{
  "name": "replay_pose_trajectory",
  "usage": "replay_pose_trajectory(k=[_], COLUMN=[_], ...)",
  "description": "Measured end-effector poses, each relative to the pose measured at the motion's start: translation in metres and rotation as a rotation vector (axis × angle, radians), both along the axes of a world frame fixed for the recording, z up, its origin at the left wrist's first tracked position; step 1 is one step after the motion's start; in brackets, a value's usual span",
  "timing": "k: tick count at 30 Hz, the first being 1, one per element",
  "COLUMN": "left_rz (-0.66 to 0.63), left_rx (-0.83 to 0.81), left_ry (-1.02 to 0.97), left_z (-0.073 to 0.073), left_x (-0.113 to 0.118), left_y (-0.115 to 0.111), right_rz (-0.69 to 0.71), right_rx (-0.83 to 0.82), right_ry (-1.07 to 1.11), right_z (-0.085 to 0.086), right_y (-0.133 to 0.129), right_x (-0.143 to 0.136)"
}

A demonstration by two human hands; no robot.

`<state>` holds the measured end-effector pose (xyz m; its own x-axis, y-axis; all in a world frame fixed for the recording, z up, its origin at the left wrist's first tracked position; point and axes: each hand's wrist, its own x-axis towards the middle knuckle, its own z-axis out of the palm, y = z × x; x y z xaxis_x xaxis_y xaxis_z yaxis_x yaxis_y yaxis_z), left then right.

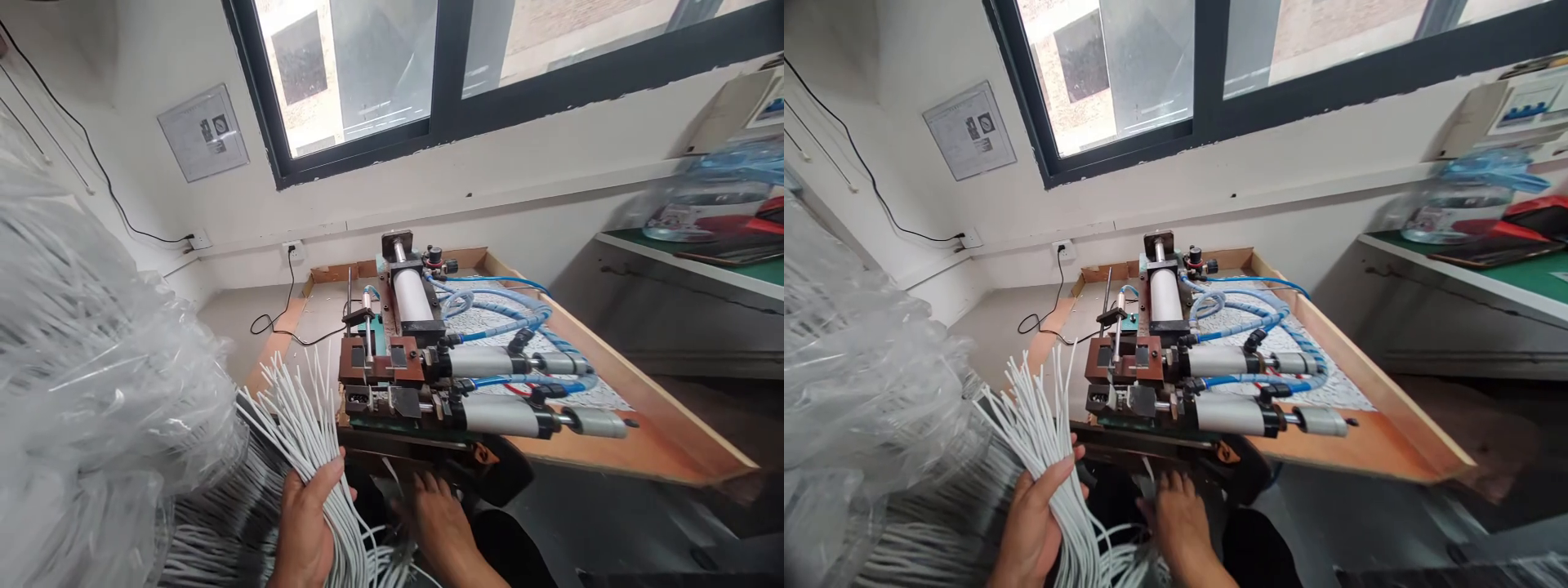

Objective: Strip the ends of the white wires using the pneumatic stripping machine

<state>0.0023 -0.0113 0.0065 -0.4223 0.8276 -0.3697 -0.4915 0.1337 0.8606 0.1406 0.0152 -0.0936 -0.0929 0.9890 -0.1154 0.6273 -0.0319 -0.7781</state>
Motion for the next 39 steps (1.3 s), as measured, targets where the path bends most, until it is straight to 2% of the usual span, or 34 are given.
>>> replay_pose_trajectory(k=[2,4,5,7,11,13,17,20,25,31,39], left_rz=[-0.004,-0.024,-0.032,-0.042,-0.039,-0.049,-0.094,-0.098,-0.036,-0.077,-0.104], left_rx=[0.018,0.065,0.090,0.116,0.066,0.065,0.149,0.132,0.052,0.069,0.135], left_ry=[-0.002,0.012,0.024,0.041,0.002,0.003,0.064,0.034,0.006,0.022,0.096], left_z=[0.000,-0.001,-0.002,-0.003,-0.003,-0.003,-0.002,0.001,0.006,0.011,0.007], left_x=[0.002,0.003,0.003,0.002,0.000,0.000,0.002,0.003,0.003,0.004,0.006], left_y=[0.002,0.003,0.003,0.003,0.003,0.004,0.007,0.008,0.010,0.013,0.012], right_rz=[0.114,0.268,0.289,0.245,0.075,0.079,0.145,0.072,-0.106,-0.183,-0.160], right_rx=[0.152,0.187,0.190,0.172,0.029,-0.005,0.049,0.021,-0.151,-0.249,-0.340], right_ry=[0.224,0.516,0.618,0.757,0.964,0.995,0.906,0.984,1.126,1.290,1.335], right_z=[0.030,0.057,0.067,0.077,0.074,0.073,0.074,0.074,0.071,0.079,0.087], right_y=[0.001,0.000,0.000,-0.001,0.000,0.001,0.002,0.003,0.007,0.015,0.019], right_x=[-0.005,-0.014,-0.018,-0.026,-0.031,-0.029,-0.029,-0.029,-0.027,-0.024,-0.024])
